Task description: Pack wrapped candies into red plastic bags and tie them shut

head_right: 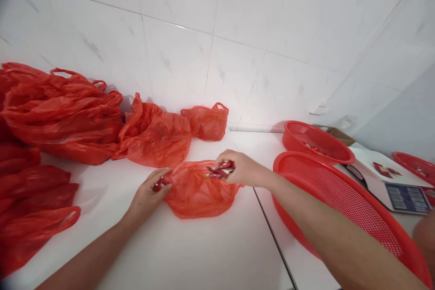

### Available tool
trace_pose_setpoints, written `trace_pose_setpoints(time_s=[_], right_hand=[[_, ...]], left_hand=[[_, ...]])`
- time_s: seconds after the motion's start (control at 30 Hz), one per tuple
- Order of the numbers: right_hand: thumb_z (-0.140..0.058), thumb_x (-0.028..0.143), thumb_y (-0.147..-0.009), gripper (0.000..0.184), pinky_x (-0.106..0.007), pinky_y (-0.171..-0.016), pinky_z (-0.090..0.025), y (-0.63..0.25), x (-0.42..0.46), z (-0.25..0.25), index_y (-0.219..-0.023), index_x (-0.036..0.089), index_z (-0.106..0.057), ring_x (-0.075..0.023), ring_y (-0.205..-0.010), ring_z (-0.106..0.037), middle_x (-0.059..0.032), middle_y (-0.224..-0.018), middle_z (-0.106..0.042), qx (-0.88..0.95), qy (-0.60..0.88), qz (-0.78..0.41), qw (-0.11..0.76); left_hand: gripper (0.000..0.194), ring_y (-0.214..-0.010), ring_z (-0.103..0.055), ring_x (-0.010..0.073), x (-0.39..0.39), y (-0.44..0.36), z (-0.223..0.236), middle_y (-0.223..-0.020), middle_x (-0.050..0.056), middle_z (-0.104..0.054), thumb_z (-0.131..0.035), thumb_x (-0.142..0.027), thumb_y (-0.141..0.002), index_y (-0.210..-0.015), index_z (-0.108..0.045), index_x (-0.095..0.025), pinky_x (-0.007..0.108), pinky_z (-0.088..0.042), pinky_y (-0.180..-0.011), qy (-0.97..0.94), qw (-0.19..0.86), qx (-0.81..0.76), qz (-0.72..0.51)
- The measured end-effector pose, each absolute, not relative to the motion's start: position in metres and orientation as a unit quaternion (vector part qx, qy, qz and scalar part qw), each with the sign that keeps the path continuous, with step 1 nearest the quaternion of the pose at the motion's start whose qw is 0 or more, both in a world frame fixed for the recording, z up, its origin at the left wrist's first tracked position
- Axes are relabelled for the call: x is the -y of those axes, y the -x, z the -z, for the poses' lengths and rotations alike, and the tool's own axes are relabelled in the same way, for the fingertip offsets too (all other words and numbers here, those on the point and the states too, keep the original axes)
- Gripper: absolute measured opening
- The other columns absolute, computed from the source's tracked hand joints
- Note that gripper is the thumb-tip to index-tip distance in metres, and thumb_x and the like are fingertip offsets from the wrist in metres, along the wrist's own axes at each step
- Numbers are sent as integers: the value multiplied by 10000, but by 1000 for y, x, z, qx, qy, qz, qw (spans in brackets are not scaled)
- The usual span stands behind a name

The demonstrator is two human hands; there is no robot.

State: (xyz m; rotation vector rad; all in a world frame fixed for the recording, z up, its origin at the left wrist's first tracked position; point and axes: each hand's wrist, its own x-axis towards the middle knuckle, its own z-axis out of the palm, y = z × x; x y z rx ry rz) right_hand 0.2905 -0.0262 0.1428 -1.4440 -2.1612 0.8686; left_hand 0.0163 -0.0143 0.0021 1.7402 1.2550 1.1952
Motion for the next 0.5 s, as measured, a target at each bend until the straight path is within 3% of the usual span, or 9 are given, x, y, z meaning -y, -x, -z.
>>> trace_pose_setpoints(time_s=[0.13, 0.2, 0.3, 0.37, 0.5], right_hand=[[-580, 99, -605, 403, -247, -663, -472, -255, 5, -112, -972, 248, -655, -143, -759, -591, -28, -1135, -539, 827, 470, -295, 90], [-623, 115, -600, 547, -281, -764, -473, -251, 0, -105, -1116, 296, -624, -205, -935, -587, -30, -1252, -495, 842, 452, -291, 33], [-629, 124, -625, 680, -324, -922, -419, -258, 6, -118, -1261, 342, -527, -258, -1198, -448, -3, -1336, -466, 854, 437, -282, 24], [-586, 154, -692, 586, -324, -926, -421, -273, 18, -137, -1246, 340, -535, -237, -1181, -467, 9, -1292, -516, 841, 459, -277, 67], [-550, 299, -781, 264, -311, -772, -488, -335, 52, -165, -1030, 294, -638, -206, -923, -600, -14, -1073, -637, 746, 620, -191, 150]], left_hand=[[373, -808, -579, 131, 13, -16, -2, -1202, 49, -527, -533, -322, -812, -1174, -567, -241, 291, -493, -762, -669, 331, -490, -451], [374, -860, -585, 150, 12, -15, -1, -1195, 50, -535, -534, -328, -809, -1170, -572, -237, 295, -489, -776, -671, 321, -493, -451], [374, -930, -586, 176, 11, -14, -1, -1187, 54, -544, -533, -332, -805, -1164, -577, -236, 307, -487, -807, -672, 316, -493, -453], [377, -937, -588, 177, 11, -15, -1, -1187, 55, -543, -531, -330, -806, -1169, -572, -238, 318, -486, -831, -672, 321, -491, -452], [389, -982, -572, 181, 11, -15, 1, -1207, 51, -538, -520, -329, -816, -1194, -552, -240, 327, -469, -878, -672, 323, -488, -454]])
